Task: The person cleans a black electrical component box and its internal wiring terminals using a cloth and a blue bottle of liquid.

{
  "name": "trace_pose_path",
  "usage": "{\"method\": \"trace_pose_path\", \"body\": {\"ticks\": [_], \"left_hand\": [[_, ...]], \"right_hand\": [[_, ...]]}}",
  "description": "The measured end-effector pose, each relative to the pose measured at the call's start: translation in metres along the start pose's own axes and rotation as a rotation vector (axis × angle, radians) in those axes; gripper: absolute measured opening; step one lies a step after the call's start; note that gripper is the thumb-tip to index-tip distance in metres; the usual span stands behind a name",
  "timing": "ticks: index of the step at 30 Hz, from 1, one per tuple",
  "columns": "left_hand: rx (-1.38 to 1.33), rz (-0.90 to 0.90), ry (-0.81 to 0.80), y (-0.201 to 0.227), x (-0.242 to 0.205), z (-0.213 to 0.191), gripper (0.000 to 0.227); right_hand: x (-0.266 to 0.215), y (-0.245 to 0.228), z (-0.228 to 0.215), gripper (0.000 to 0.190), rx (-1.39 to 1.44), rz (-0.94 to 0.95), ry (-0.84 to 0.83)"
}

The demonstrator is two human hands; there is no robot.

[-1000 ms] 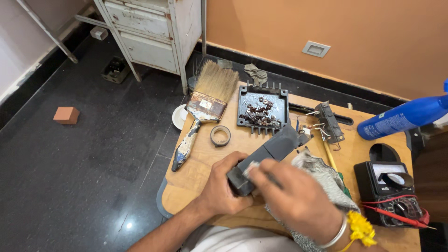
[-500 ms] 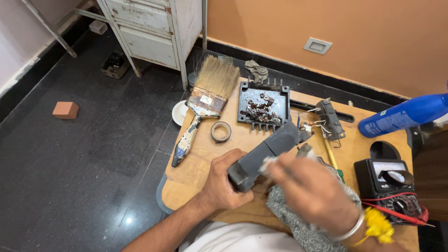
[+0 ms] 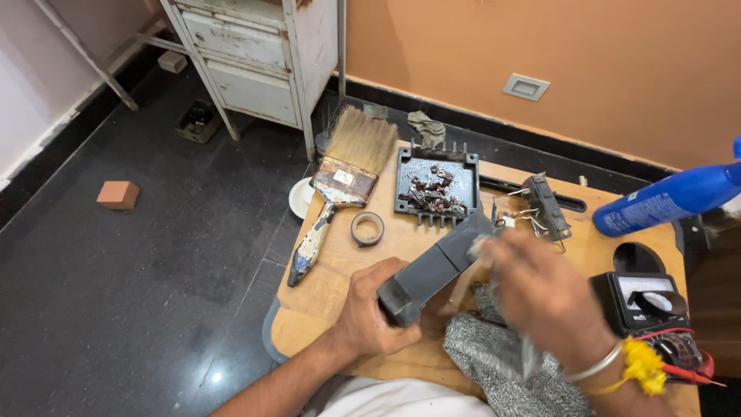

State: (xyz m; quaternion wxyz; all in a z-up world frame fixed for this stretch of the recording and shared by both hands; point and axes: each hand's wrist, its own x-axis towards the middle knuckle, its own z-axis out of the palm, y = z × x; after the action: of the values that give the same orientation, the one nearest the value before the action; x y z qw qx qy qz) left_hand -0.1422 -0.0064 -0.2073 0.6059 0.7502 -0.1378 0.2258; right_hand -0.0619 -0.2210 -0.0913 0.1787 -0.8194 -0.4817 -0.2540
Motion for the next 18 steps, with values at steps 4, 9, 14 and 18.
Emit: {"method": "trace_pose_path", "body": {"ticks": [4,9,14,18], "left_hand": [[-0.002,0.001,0.010,-0.003,-0.001,0.002,0.045],[-0.007,-0.008,0.002,0.000,-0.001,0.001,0.047],[-0.014,-0.003,0.001,-0.001,0.001,0.001,0.045],[-0.001,0.004,0.017,-0.003,0.000,0.000,0.044]], "right_hand": [[0.004,0.000,0.001,0.032,-0.019,0.178,-0.054],[0.002,-0.034,0.012,0.049,0.094,-0.120,-0.136],[0.029,0.011,0.003,0.035,-0.007,0.121,-0.171],[0.029,0.004,0.002,0.033,-0.061,0.113,-0.104]]}}
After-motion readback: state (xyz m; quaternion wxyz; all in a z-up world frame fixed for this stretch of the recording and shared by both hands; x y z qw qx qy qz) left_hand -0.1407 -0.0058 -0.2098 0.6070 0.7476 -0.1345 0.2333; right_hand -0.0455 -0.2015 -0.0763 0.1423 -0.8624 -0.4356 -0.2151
